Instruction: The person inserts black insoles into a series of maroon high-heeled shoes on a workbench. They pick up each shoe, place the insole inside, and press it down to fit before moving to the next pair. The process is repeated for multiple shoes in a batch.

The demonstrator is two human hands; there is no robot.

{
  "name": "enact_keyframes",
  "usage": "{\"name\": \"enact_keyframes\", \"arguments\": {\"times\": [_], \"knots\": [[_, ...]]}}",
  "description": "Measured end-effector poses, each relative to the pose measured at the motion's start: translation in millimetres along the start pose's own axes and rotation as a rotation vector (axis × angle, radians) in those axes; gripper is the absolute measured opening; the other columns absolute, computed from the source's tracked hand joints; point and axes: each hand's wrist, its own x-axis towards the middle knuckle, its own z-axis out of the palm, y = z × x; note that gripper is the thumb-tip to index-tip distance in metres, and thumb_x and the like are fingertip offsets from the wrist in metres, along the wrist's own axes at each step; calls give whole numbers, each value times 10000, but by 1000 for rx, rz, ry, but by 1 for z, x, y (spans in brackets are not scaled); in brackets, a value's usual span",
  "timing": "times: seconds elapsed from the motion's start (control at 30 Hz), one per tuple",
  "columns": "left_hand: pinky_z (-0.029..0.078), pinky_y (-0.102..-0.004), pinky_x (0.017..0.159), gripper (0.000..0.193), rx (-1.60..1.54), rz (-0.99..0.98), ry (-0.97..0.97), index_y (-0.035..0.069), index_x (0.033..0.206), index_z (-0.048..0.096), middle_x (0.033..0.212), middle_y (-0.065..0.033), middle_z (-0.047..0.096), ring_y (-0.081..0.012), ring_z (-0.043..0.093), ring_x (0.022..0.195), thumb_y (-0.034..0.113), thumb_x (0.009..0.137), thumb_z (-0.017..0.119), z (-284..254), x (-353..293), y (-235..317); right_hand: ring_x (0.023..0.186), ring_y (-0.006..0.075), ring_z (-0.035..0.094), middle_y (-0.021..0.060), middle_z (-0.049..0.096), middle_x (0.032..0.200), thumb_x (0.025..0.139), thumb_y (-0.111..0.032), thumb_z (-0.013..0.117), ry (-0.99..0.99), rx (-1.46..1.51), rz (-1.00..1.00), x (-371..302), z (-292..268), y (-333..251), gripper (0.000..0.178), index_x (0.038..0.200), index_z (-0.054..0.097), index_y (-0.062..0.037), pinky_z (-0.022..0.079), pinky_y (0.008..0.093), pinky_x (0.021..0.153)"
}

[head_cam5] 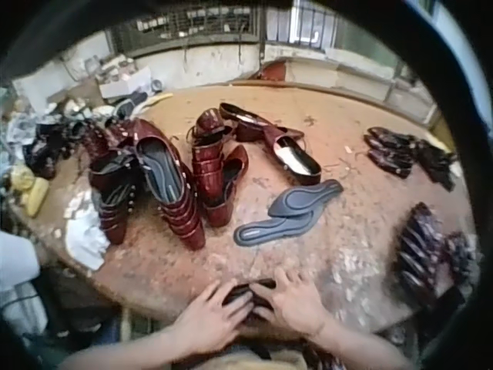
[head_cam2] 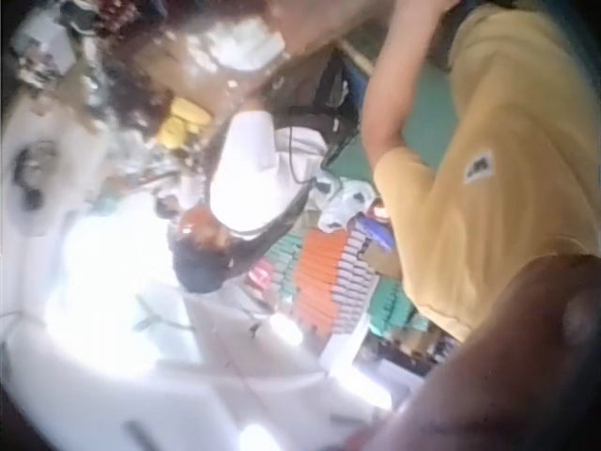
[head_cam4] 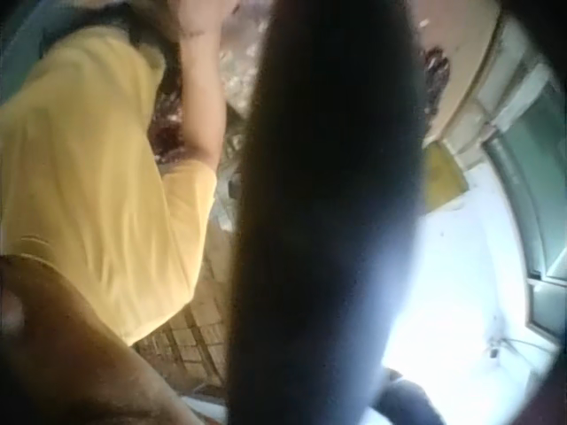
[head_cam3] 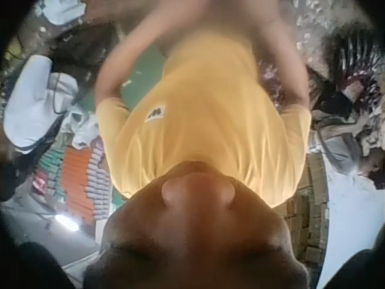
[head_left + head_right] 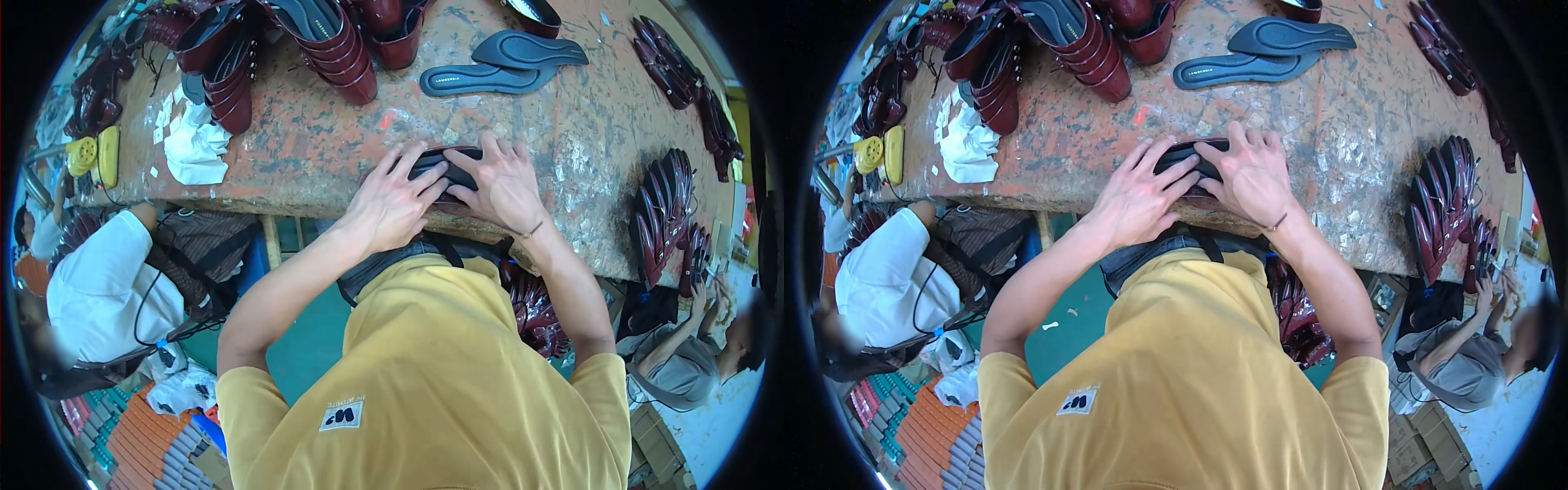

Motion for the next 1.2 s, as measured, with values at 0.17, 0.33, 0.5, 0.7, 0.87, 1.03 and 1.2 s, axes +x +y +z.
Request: {"name": "enact_keyframes", "arguments": {"times": [0.17,0.33,0.5,0.7,0.87,1.03,1.2], "knots": [[438,-489,1125,867,78,-12,-71,174,1626,525,1718,6,460,-328,352,1596,348,848,865,6,-3,-8,906,312,760,159,768,1032,893,-225,854,41,1069,755,-40,-12,8,507,1386,752,-170,608,433,781],[440,-480,1059,708,-34,-51,-175,131,1506,654,1669,9,509,-311,392,1538,301,840,823,-4,7,-9,774,273,754,146,674,980,823,-79,755,226,219,139,-25,32,-81,444,1252,710,25,618,420,665],[316,-587,1296,648,-157,48,51,111,1467,681,1743,-104,392,-333,369,1603,126,830,799,-3,-1,-18,719,339,768,181,682,1034,875,-68,701,36,95,322,-14,29,-42,241,1094,688,34,622,447,596],[202,-613,1351,746,122,278,-152,101,1526,628,1782,-68,350,-217,334,1646,242,813,796,-8,-3,-28,1206,437,679,236,641,1372,809,-224,872,116,301,50,-34,3,-6,582,1314,684,-3,535,593,1033],[144,-628,1364,874,184,393,-96,85,1552,588,1751,-44,409,-201,340,1642,334,742,803,12,44,-16,1517,450,464,223,429,1686,648,-349,1020,146,392,53,-49,40,38,1221,1673,412,-84,349,596,1282],[158,-577,1377,917,172,465,54,78,1499,596,1611,-54,533,-228,441,1559,390,674,845,27,46,-17,1532,455,466,218,506,1648,603,-338,1056,143,517,177,-49,48,43,1302,1684,385,-64,374,542,1295],[160,-538,1382,846,164,384,-143,66,1404,649,1496,-55,606,-220,500,1499,413,662,862,6,71,5,1511,419,498,205,522,1634,618,-355,1042,136,495,162,-50,52,47,1268,1674,399,-73,351,551,1312]]}}
